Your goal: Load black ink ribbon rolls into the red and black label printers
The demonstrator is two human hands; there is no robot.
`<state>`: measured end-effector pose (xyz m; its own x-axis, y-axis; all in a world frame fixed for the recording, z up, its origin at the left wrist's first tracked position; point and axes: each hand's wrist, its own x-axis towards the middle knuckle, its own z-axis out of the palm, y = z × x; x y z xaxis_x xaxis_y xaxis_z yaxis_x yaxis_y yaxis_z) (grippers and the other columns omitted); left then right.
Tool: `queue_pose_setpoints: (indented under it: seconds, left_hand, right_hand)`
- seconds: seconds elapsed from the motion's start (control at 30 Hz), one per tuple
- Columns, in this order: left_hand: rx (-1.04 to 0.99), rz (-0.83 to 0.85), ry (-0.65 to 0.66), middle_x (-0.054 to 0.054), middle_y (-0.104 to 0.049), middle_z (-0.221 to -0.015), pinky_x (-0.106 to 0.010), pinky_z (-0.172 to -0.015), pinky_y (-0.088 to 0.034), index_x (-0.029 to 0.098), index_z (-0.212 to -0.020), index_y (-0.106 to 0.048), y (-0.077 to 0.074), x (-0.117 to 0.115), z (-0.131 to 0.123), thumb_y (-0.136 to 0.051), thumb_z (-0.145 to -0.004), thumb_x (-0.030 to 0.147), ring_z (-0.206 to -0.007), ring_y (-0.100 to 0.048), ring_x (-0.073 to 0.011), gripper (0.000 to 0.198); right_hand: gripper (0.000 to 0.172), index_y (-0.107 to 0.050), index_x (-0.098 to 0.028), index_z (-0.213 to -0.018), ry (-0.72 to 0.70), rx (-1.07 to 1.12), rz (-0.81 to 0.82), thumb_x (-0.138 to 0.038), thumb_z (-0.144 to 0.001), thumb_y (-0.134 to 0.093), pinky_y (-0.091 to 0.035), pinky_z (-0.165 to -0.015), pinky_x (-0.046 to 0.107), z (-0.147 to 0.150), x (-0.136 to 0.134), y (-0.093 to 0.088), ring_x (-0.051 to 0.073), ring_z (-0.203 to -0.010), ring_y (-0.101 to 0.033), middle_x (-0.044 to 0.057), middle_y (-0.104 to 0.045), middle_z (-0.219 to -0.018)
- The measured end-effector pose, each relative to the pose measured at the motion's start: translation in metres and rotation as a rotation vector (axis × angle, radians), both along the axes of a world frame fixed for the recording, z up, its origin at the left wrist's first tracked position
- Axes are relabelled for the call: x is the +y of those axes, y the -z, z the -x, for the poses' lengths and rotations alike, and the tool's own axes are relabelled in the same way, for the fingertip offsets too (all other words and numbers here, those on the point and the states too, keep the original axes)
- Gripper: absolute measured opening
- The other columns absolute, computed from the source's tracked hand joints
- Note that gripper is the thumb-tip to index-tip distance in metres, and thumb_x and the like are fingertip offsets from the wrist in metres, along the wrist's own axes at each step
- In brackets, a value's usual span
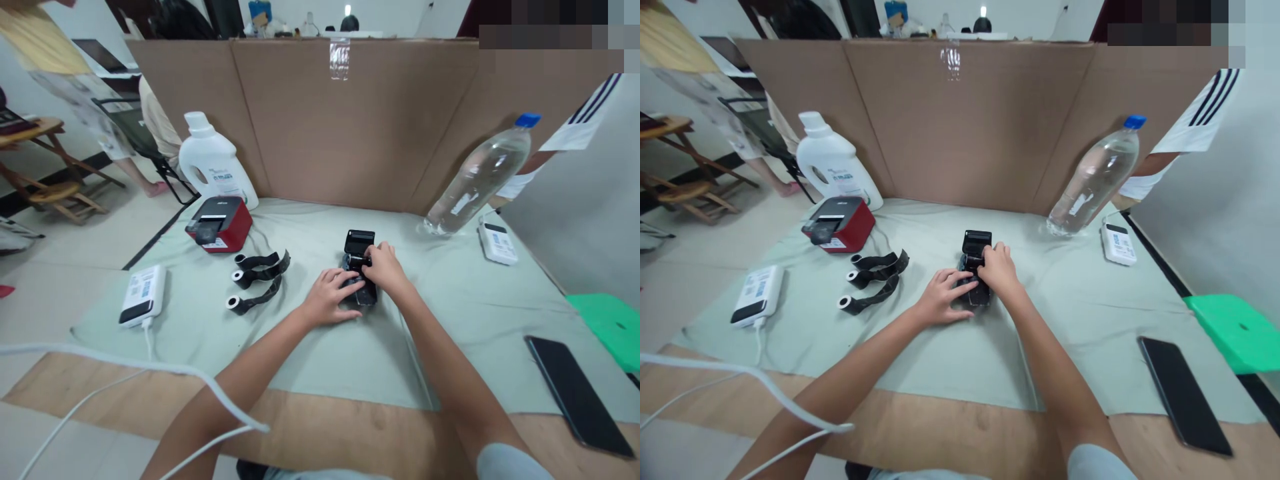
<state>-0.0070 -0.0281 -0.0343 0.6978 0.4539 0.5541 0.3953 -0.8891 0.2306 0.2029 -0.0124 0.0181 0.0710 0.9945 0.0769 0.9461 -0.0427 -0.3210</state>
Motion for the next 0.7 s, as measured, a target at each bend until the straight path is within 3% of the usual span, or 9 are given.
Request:
queue_pose_setpoints:
  seconds: [0.17, 0.3, 0.4, 0.53, 0.7]
  left_hand:
    - [0.034, -0.060, -0.046, -0.008, -0.065, -0.136, -0.044, -0.099, -0.044, 0.032, -0.128, -0.070, 0.001, -0.001, -0.002, -0.061, -0.095, 0.040, -0.122, -0.053, -0.0284, 0.035]
    - [-0.018, -0.107, -0.013, -0.006, -0.071, -0.124, -0.040, -0.094, -0.045, 0.033, -0.119, -0.074, 0.000, -0.001, -0.004, -0.057, -0.098, 0.031, -0.114, -0.059, -0.0234, 0.026]
    - [-0.064, -0.128, 0.018, -0.005, -0.075, -0.115, -0.038, -0.089, -0.046, 0.032, -0.115, -0.074, -0.001, -0.001, -0.003, -0.057, -0.099, 0.027, -0.106, -0.063, -0.0207, 0.024]
    - [-0.063, -0.114, 0.070, -0.005, -0.076, -0.112, -0.037, -0.086, -0.046, 0.030, -0.115, -0.073, -0.001, -0.002, 0.000, -0.056, -0.099, 0.027, -0.103, -0.065, -0.0193, 0.024]
    - [-0.070, -0.129, 0.124, -0.005, -0.076, -0.110, -0.036, -0.083, -0.048, 0.028, -0.117, -0.072, -0.002, -0.003, 0.001, -0.053, -0.098, 0.026, -0.098, -0.065, -0.0183, 0.026]
  right_hand:
    - [0.026, -0.065, -0.019, -0.103, 0.047, -0.010, 0.051, -0.019, -0.078, -0.065, -0.048, -0.088, 0.046, -0.001, 0.000, -0.008, 0.037, -0.111, -0.051, 0.018, -0.053, -0.112]
    - [0.035, -0.060, -0.016, -0.118, 0.038, 0.154, -0.139, -0.027, -0.085, -0.061, -0.046, -0.095, 0.045, -0.012, 0.011, -0.005, 0.033, -0.109, -0.055, 0.018, -0.056, -0.118]
    - [0.042, -0.053, -0.015, -0.130, -0.043, 0.318, -0.265, -0.029, -0.091, -0.054, -0.047, -0.094, 0.041, -0.016, 0.021, -0.003, 0.026, -0.098, -0.059, 0.016, -0.059, -0.127]
    - [0.023, -0.059, -0.019, -0.111, -0.151, 0.442, -0.270, -0.026, -0.090, -0.054, -0.048, -0.084, 0.036, -0.019, 0.020, -0.010, 0.019, -0.080, -0.058, 0.009, -0.064, -0.113]
    - [0.018, -0.061, -0.021, -0.097, -0.309, 0.401, -0.049, -0.018, -0.079, -0.063, -0.048, -0.083, 0.033, -0.023, -0.002, -0.028, 0.017, -0.081, -0.057, 0.005, -0.056, -0.106]
